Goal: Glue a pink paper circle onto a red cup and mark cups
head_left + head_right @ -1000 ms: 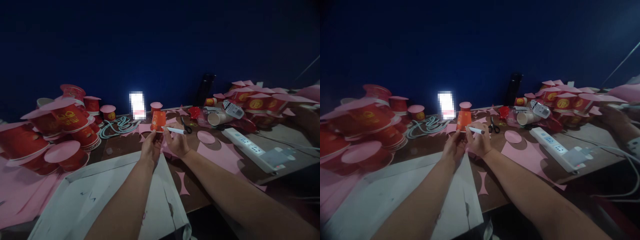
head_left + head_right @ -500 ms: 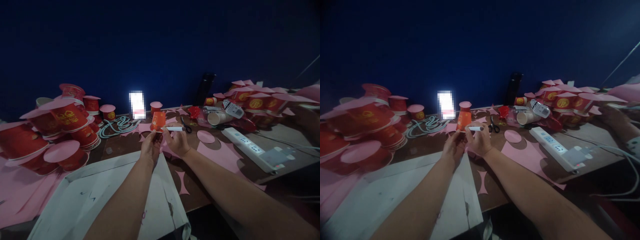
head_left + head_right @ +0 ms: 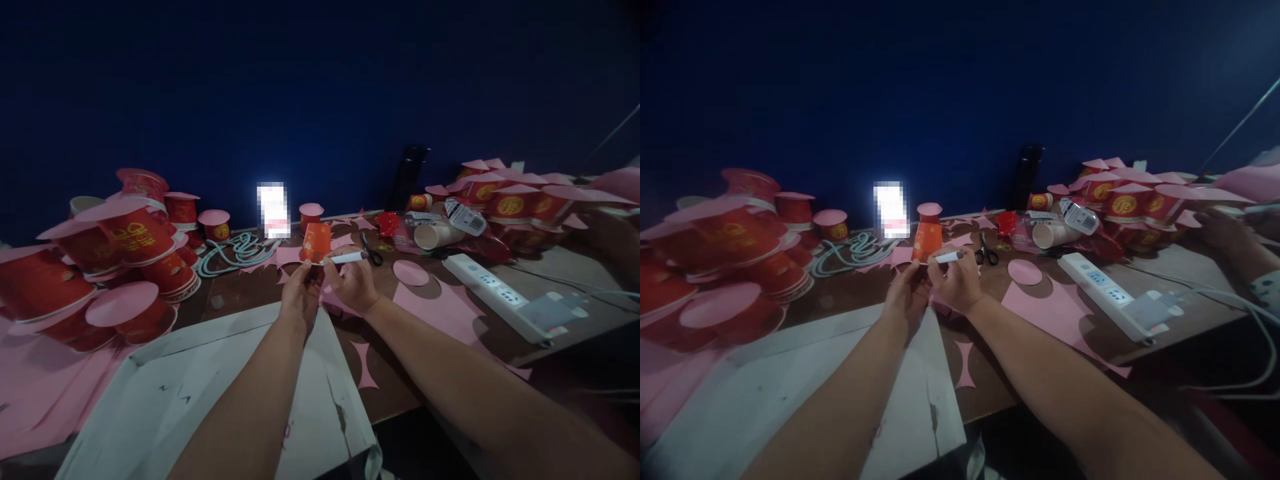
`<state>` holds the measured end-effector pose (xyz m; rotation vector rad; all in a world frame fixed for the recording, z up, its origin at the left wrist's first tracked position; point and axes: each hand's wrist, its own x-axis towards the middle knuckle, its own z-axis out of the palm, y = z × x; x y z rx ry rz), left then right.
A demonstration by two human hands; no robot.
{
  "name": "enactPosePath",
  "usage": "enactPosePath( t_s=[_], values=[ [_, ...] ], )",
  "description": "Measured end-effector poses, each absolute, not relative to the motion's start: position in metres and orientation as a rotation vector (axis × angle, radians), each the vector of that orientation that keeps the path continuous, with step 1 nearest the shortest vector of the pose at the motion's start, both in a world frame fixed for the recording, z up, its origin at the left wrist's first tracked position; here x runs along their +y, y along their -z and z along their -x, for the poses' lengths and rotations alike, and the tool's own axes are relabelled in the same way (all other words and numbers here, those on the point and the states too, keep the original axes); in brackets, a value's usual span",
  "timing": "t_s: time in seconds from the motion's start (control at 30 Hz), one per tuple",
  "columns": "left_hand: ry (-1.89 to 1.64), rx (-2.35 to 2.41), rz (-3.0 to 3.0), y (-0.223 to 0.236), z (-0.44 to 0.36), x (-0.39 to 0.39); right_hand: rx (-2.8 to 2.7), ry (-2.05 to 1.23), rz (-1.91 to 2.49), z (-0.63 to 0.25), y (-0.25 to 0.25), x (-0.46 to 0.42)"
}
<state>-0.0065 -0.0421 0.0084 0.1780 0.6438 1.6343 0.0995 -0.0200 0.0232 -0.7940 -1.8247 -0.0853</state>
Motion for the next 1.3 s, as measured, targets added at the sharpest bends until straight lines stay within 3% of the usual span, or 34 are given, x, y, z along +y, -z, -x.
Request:
enactPosePath(
  t_s=[1.3],
  values=[
    [-1.656, 0.676, -0.132, -0.0130, 0.0064, -0.0436, -1.845, 0.072, 0.843, -0.1016, -0.0216, -0.0192]
  ],
)
